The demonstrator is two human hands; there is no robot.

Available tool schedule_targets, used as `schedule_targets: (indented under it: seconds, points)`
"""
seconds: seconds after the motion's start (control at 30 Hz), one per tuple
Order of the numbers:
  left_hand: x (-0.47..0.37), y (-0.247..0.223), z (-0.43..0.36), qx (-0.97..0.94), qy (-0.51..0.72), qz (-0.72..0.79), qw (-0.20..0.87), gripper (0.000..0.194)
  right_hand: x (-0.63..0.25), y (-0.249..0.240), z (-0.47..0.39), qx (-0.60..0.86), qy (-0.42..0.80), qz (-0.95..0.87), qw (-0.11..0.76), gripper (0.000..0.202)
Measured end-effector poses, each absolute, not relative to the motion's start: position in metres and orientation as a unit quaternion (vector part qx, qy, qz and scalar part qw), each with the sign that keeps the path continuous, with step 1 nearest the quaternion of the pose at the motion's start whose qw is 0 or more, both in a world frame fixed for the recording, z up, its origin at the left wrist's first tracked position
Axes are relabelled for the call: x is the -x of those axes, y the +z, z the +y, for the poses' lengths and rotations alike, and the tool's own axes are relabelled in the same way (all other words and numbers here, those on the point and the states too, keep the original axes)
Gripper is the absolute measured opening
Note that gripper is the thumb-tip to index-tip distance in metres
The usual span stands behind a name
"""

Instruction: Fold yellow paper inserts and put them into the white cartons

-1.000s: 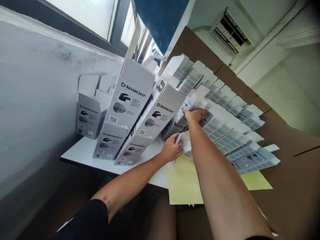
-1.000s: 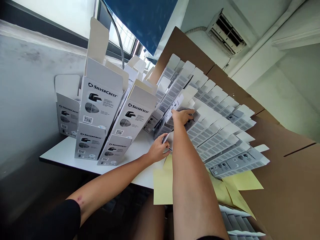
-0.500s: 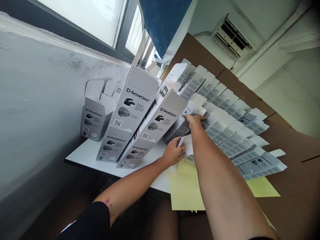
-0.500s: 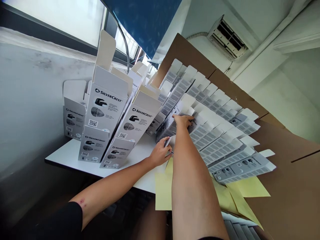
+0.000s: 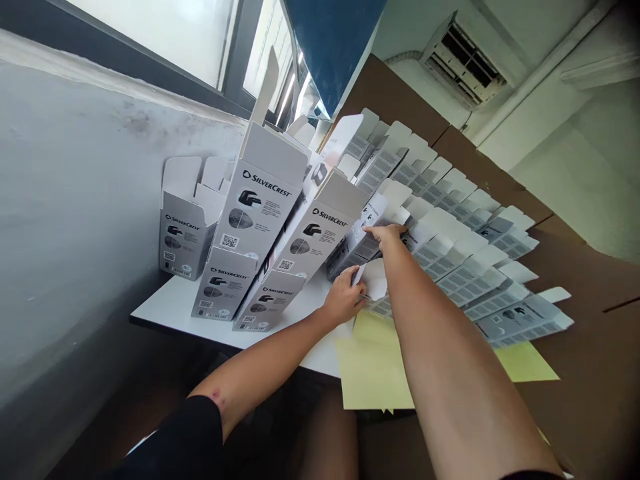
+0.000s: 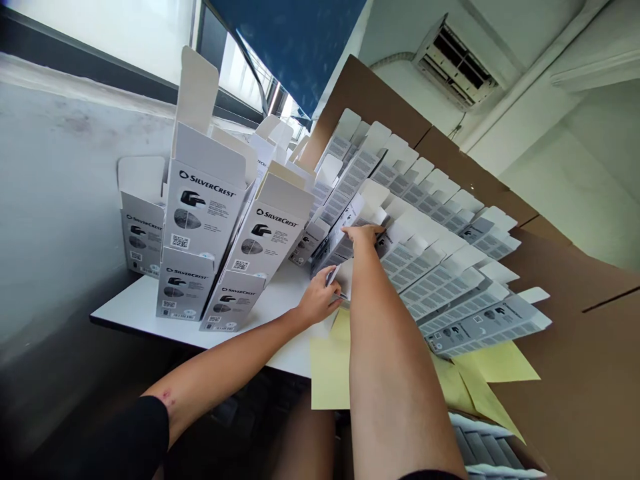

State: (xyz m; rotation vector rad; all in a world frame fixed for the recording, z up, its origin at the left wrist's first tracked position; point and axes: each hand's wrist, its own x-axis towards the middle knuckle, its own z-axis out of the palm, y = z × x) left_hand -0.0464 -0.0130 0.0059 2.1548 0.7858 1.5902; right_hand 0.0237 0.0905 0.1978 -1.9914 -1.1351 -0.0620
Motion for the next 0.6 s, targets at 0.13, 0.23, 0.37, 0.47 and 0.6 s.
schedule_targets:
  seconds: [0.13,0.23,0.37,0.47,0.6]
  points:
    - [0.049,0.009,-0.012,-0.747,0.574,0.294,0.161,0.011,-0.023,0.21,0.077,0.794,0.018,-0.441,0.419,0.11]
    - [0.052,0.011,-0.01,-0.732,0.585,0.307,0.169,0.009,-0.022,0.219,0.061,0.785,0.03,-0.446,0.43,0.112]
    - [0.054,0.013,-0.008,-0.723,0.592,0.308,0.178,0.008,-0.02,0.229,0.023,0.758,-0.001,-0.48,0.442,0.119]
    - [0.055,0.013,-0.005,-0.72,0.589,0.317,0.184,0.011,-0.025,0.225,-0.023,0.655,-0.092,-0.586,0.469,0.09]
    - [0.055,0.01,0.001,-0.719,0.591,0.314,0.189,0.025,-0.056,0.182,-0.079,0.552,-0.142,-0.643,0.512,0.043]
